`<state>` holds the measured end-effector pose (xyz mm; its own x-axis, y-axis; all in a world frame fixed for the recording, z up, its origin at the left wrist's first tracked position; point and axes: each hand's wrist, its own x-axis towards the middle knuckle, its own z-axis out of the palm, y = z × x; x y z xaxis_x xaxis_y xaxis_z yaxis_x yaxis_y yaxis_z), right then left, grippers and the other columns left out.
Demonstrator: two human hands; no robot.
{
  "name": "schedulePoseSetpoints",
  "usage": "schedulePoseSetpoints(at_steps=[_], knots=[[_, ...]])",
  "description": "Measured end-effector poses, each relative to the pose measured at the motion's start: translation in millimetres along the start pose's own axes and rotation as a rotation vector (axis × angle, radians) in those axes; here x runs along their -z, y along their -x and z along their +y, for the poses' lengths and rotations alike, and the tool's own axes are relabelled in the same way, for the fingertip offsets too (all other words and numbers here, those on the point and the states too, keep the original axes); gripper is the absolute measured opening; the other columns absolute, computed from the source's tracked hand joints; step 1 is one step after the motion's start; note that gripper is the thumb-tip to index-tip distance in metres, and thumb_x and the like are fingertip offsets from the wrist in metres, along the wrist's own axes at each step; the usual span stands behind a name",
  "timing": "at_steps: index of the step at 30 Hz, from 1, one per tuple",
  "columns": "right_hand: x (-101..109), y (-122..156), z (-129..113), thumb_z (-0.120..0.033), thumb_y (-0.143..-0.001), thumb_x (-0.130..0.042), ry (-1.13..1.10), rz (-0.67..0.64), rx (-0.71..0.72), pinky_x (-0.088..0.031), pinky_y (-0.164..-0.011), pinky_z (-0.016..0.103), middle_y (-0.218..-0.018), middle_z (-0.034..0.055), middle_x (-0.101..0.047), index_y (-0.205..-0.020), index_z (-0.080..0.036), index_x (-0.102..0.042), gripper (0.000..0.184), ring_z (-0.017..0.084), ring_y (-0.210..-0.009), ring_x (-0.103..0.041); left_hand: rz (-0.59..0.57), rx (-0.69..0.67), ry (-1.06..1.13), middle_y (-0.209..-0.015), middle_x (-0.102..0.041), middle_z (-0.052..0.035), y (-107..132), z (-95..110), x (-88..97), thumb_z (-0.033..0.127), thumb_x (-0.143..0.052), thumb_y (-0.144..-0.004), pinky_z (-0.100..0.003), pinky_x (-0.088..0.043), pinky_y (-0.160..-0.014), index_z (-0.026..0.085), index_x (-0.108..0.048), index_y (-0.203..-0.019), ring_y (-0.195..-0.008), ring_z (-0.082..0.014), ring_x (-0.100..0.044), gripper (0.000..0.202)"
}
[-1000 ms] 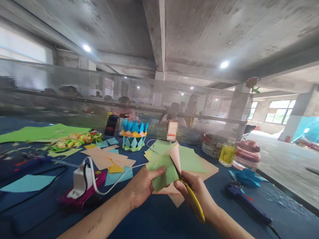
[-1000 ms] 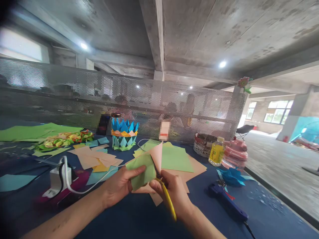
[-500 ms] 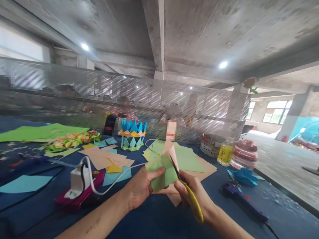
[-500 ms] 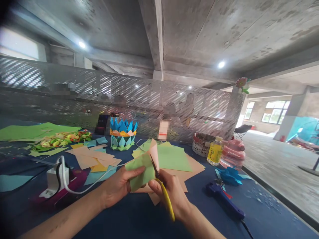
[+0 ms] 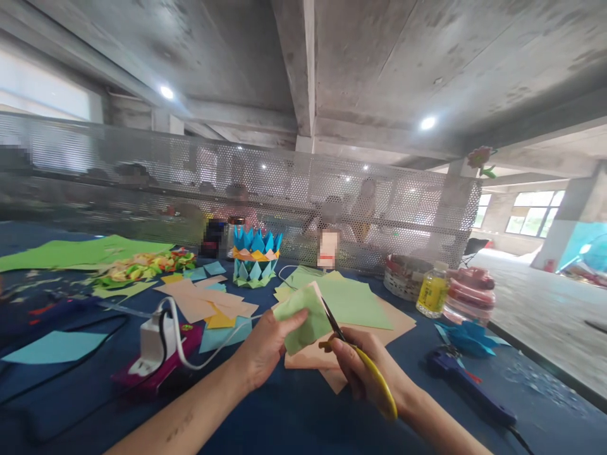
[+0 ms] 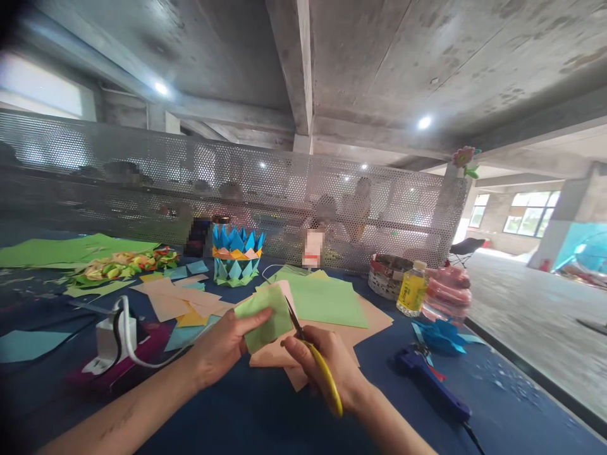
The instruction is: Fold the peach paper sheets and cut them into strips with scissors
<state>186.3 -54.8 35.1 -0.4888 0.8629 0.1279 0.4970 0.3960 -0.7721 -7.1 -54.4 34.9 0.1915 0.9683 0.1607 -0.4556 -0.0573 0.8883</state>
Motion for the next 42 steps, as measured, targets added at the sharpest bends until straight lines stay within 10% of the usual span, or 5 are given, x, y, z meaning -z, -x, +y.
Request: schedulePoseSetpoints(at_steps=[9, 25, 42], knots=[[2.4, -0.6, 4.2, -0.065, -0.085, -0.039, -0.037, -0.013, 0.027, -0.036, -0.04, 0.018, -0.048, -0.0053, -0.049, -0.088, -0.015, -0.057, 0.053, 0.008, -0.038, -0.048, -0.12, 0.046, 0.017, -0.095, -0.071, -0.011, 0.3, -7.1, 0.1, 0.032, -0.069, -0.075, -0.04, -0.049, -0.083, 0.015, -0.068, -0.1, -0.085, -0.0267, -0.067, 0.03], [18.5, 4.9, -12.6, -0.066, -0.087, -0.035, -0.03, -0.132, 0.02, -0.032, -0.035, 0.017, -0.043, -0.0064, -0.044, -0.09, -0.012, -0.059, 0.059, 0.007, -0.031, -0.041, 0.014, -0.05, -0.262, -0.087, -0.074, -0.0093, 0.6, 2.4, 4.1, 0.033, -0.072, -0.071, -0.034, -0.047, -0.076, 0.015, -0.074, -0.095, -0.082, -0.0261, -0.067, 0.03], [-2.4, 1.6, -4.9, -0.055, -0.086, -0.05, -0.024, 0.078, 0.194, -0.044, -0.064, 0.024, -0.083, 0.0018, -0.058, -0.115, -0.019, -0.054, 0.047, 0.015, -0.073, -0.053, -0.055, 0.179, 0.149, -0.106, -0.07, -0.0142, 0.2, 2.7, 2.8, 0.021, -0.068, -0.076, -0.029, -0.053, -0.074, 0.011, -0.066, -0.106, -0.09, -0.0224, -0.067, 0.031]])
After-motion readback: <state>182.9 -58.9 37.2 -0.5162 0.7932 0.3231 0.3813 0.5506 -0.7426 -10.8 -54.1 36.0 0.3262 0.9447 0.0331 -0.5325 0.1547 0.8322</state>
